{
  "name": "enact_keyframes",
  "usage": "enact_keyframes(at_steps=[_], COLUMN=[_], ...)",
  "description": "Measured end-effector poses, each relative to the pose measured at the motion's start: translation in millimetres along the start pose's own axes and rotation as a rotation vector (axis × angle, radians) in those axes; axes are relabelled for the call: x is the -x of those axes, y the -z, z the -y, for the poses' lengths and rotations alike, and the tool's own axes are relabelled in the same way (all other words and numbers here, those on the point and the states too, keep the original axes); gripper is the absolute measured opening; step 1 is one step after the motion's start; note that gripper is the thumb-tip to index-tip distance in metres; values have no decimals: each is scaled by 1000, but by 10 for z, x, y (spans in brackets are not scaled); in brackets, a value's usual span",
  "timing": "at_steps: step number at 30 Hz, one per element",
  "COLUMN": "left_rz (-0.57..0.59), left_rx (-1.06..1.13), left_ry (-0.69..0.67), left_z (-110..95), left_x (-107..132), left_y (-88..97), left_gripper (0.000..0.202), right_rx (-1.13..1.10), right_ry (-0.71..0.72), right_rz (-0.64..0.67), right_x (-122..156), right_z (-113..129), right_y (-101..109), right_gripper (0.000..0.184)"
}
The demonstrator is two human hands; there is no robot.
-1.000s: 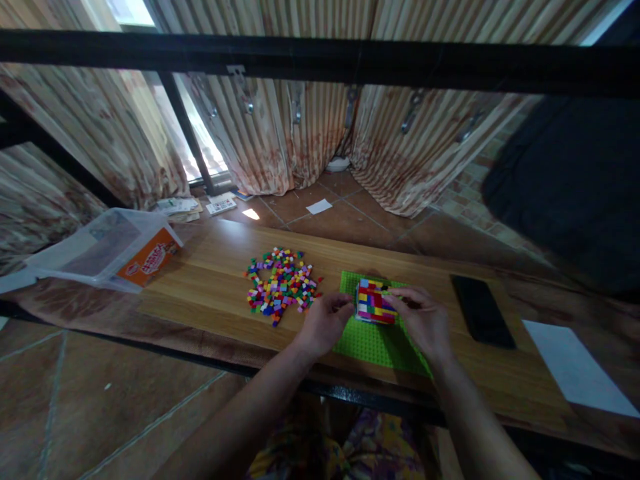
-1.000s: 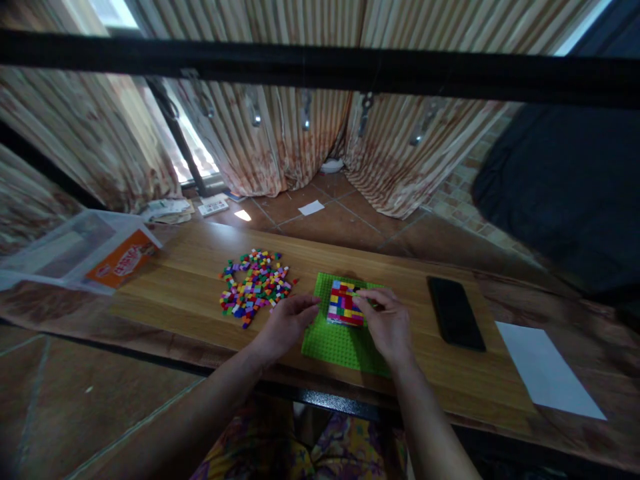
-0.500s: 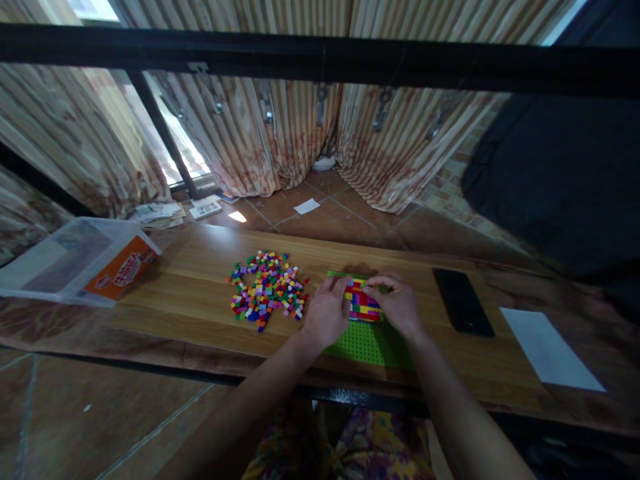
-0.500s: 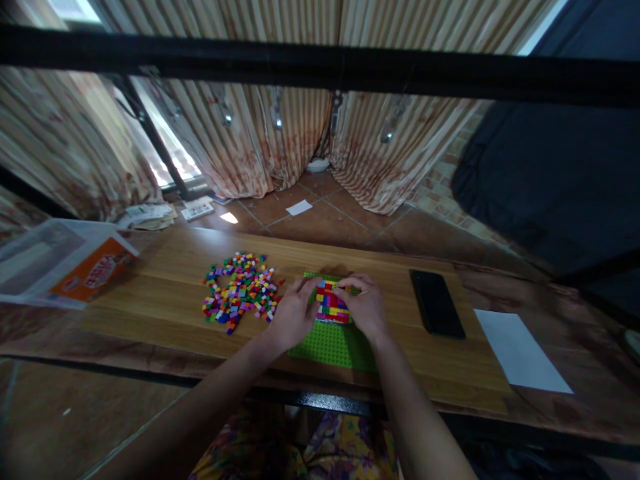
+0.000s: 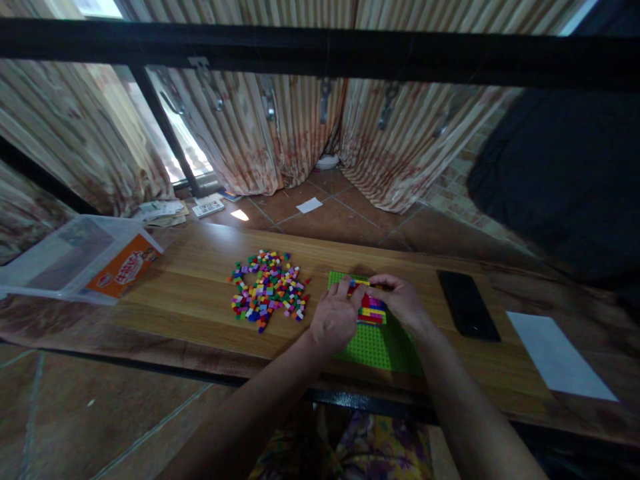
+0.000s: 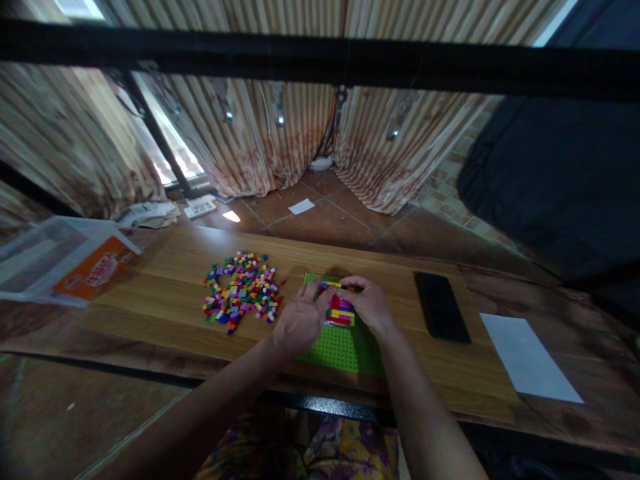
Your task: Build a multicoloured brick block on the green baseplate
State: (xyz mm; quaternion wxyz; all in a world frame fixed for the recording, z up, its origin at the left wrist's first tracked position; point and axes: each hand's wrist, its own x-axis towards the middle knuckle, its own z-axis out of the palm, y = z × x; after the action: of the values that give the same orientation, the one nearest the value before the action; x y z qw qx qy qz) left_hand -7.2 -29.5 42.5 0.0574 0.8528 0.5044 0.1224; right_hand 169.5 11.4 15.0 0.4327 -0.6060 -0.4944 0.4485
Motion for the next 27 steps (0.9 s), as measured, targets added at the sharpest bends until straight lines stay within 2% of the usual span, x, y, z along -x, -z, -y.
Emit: enact_keyframes(at_steps=[10, 17, 27], left_rz=[106, 77, 58], left_rx=[-164, -171, -107], left_ry=[26, 30, 34], left_z=[-130, -126, -118], left_x=[-88, -62, -58], left_y=[112, 89, 28], left_gripper=[42, 45, 48], right_rx=[65, -80, -111], right_ry=[85, 55, -3], right_rz=[9, 19, -10], right_x=[10, 54, 8], right_z=[1, -29, 29], right_y=[-17, -21, -83], right_gripper=[38, 42, 39])
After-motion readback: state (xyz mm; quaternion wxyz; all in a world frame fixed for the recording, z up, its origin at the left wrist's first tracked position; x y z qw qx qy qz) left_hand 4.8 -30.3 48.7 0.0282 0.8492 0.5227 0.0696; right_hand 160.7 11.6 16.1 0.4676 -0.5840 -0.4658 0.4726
